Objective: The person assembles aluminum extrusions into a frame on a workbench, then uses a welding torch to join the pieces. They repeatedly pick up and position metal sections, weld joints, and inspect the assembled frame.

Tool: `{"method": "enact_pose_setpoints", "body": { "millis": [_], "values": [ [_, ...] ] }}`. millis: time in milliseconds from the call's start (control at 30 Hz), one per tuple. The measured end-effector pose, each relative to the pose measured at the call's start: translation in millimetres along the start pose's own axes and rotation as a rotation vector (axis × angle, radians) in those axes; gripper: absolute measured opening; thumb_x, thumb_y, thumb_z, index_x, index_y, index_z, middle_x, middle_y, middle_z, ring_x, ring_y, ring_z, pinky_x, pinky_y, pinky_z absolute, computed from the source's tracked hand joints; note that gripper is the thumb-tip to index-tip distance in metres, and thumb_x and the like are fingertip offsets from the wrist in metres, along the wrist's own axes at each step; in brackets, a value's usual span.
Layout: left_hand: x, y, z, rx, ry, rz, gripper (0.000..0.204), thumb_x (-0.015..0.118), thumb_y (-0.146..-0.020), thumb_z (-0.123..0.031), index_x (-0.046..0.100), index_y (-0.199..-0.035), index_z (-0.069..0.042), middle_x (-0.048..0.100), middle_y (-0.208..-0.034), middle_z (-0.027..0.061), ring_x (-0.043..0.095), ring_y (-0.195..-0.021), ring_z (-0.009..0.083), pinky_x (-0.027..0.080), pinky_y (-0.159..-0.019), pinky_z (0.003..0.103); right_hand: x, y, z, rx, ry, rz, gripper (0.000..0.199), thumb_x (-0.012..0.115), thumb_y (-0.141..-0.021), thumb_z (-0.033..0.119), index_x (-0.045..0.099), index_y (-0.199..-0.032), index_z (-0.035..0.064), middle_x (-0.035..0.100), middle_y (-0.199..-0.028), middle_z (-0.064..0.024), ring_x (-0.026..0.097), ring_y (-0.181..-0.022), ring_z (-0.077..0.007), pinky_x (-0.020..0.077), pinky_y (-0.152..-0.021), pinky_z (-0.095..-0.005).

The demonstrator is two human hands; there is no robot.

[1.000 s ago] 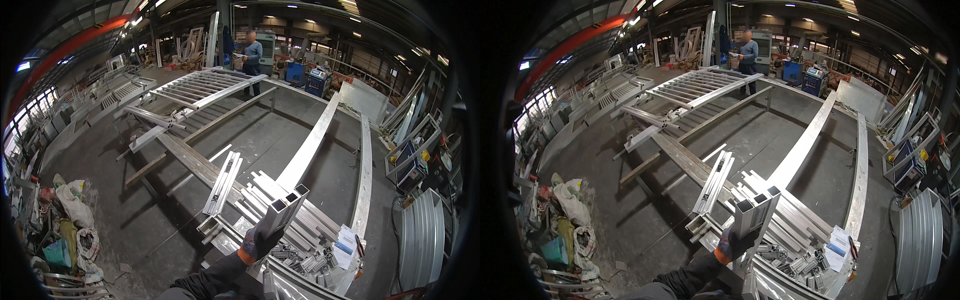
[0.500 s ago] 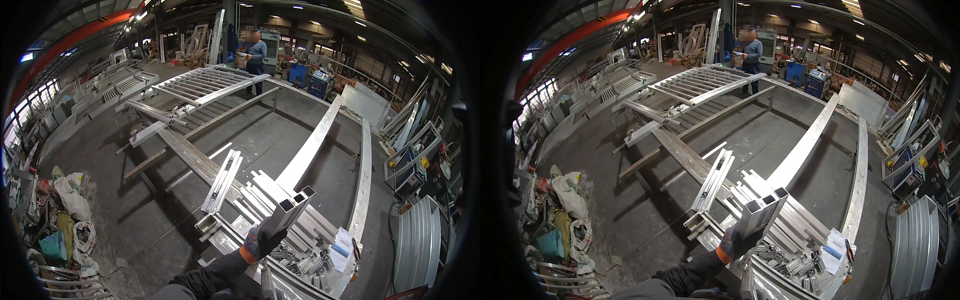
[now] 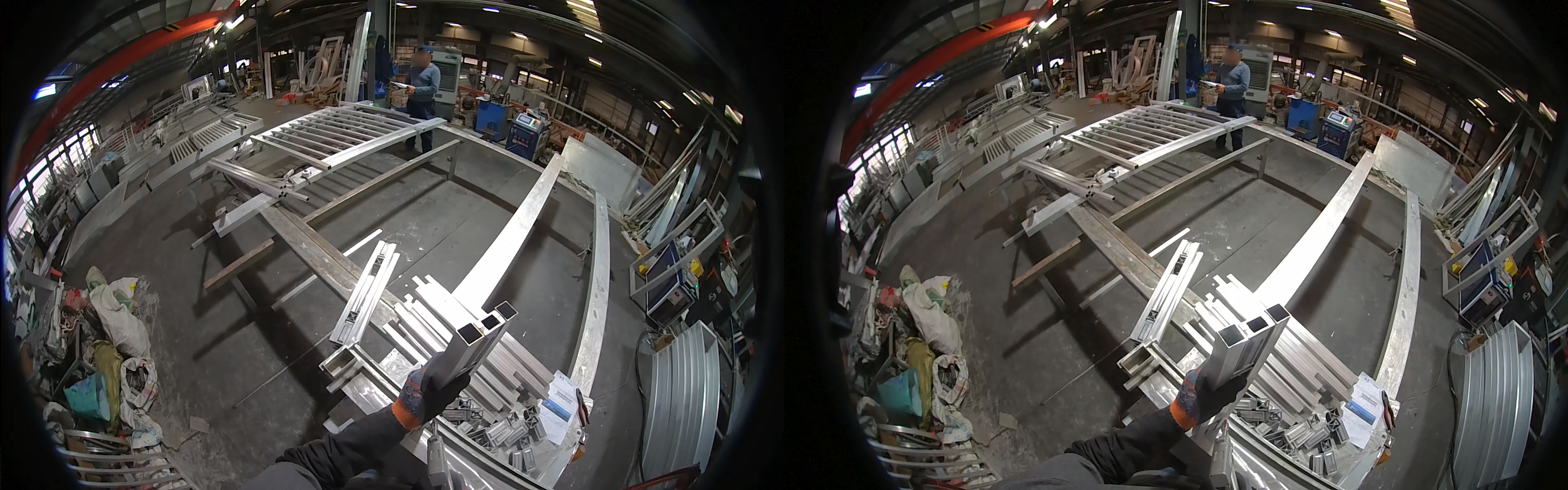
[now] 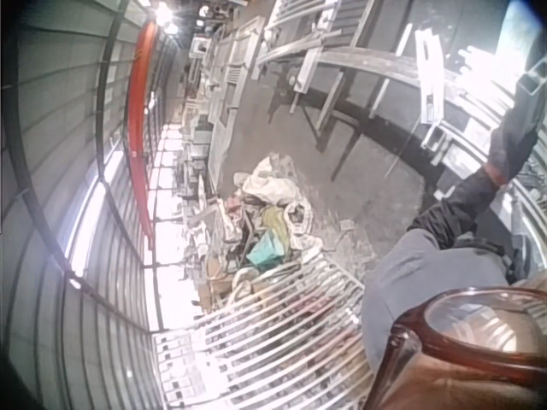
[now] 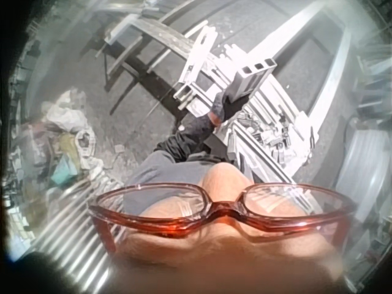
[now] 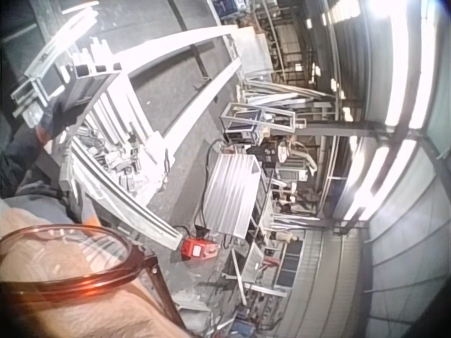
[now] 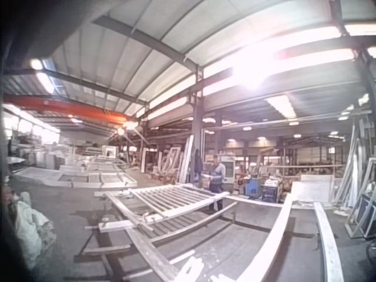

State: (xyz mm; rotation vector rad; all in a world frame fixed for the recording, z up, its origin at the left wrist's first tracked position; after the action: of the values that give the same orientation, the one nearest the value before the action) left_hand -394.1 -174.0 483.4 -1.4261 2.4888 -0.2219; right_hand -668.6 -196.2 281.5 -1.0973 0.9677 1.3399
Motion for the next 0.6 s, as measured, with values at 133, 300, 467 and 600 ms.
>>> {"method": "enact_pose_setpoints", "body": {
  "millis": [133,300,467,600],
  "values": [
    [0,0,-3,-0.008,-0.028,0.024,0.037,0.079,-0.096,-0.024,0.068,-0.124,-0.002,0.073,-0.11,0.0194,0.074,-0.096,0.0364,0.059,-0.082,0.043,4,4,1,-0.019,0.023,0.002,0.054,0.059,-0.1,0.022,0.051,-0.151,0.007,0.062,-0.132,-0.0259,0.056,-0.125,-0.0502,0.0459,-0.104,-0.0642],
    [0,0,-4,-0.011,-0.02,0.016,0.038,0.08,-0.095,-0.023,0.068,-0.125,-0.003,0.073,-0.112,0.0197,0.074,-0.099,0.0361,0.06,-0.083,0.043,9,8,4,-0.058,0.062,0.002,0.054,0.058,-0.099,0.022,0.051,-0.151,0.007,0.061,-0.133,-0.026,0.055,-0.126,-0.0505,0.0454,-0.105,-0.0649],
    [-2,1,-6,0.08,-0.071,-0.013,0.039,0.082,-0.093,-0.021,0.068,-0.125,-0.003,0.074,-0.11,0.0192,0.076,-0.098,0.0357,0.061,-0.082,0.042,13,13,6,-0.09,0.095,0.004,0.054,0.058,-0.099,0.021,0.051,-0.151,0.0071,0.06,-0.135,-0.0261,0.054,-0.128,-0.0508,0.0448,-0.106,-0.0656],
    [-2,2,-8,0.127,-0.079,-0.03,0.04,0.082,-0.093,-0.022,0.067,-0.125,-0.002,0.076,-0.109,0.019,0.077,-0.096,0.0348,0.061,-0.081,0.042,15,18,6,-0.105,0.113,0.006,0.055,0.058,-0.099,0.021,0.051,-0.152,0.0071,0.06,-0.136,-0.0261,0.053,-0.129,-0.051,0.0444,-0.107,-0.0662]
  ]
}}
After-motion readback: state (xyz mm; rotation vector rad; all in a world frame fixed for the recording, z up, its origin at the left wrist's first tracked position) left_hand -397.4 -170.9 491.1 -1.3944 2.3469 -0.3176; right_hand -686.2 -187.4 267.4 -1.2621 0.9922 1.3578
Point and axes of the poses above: each hand's wrist, its own y-axis away from the middle knuckle, its own x-axis out of the palm, z = x × y, the point moved 9 cm from there along -y, towards the middle knuckle
